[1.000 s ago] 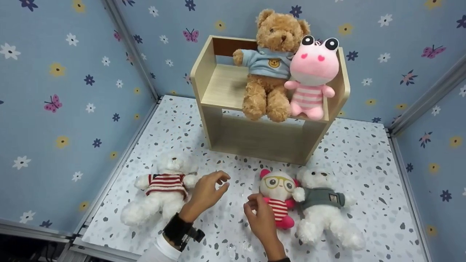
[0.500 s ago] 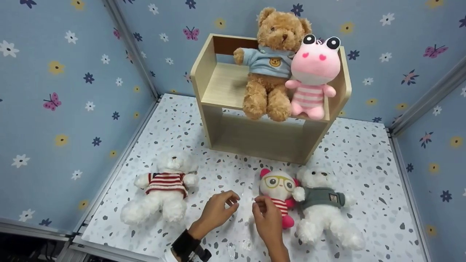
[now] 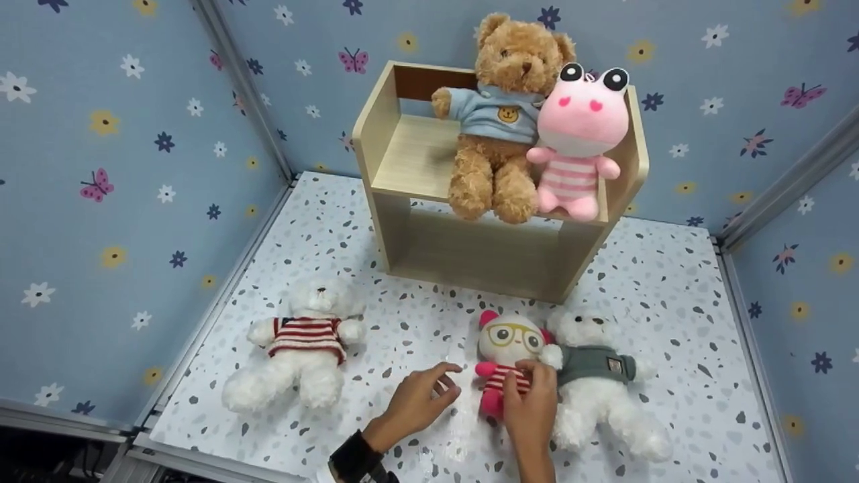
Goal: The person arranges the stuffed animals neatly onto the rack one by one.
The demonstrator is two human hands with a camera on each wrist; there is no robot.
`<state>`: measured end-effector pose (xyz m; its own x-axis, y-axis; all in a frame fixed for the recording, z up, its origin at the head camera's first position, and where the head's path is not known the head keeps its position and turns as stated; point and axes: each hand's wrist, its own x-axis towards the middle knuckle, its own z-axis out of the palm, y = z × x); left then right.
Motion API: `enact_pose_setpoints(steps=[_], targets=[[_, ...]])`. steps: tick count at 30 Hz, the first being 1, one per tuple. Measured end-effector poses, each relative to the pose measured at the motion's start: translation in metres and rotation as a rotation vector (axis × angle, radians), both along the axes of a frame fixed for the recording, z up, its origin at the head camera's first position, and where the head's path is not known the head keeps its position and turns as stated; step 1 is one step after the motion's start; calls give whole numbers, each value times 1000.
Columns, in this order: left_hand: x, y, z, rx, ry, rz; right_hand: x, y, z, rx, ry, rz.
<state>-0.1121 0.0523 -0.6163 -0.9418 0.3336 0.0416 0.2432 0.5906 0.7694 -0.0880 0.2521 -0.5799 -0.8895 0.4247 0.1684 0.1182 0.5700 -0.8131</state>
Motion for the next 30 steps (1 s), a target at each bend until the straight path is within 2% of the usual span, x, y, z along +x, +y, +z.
enact_pose_setpoints(steps=[5,10,16,22,30], targets=[[3,8,0,-23,-38,-22,2,-1,-7,64,26,-3],[4,15,1,-57,-95,-37,3,-4,-11,86,-6,-13],[5,21,1,-91,-100,-64,3,-5,-19,105,-18,-22],[7,27,-1,-78,-135,-56,4,-5,-26,117,-57,-30],[7,31,-9,-46,-151,-34,8,-8,-32,60,-110,-16]])
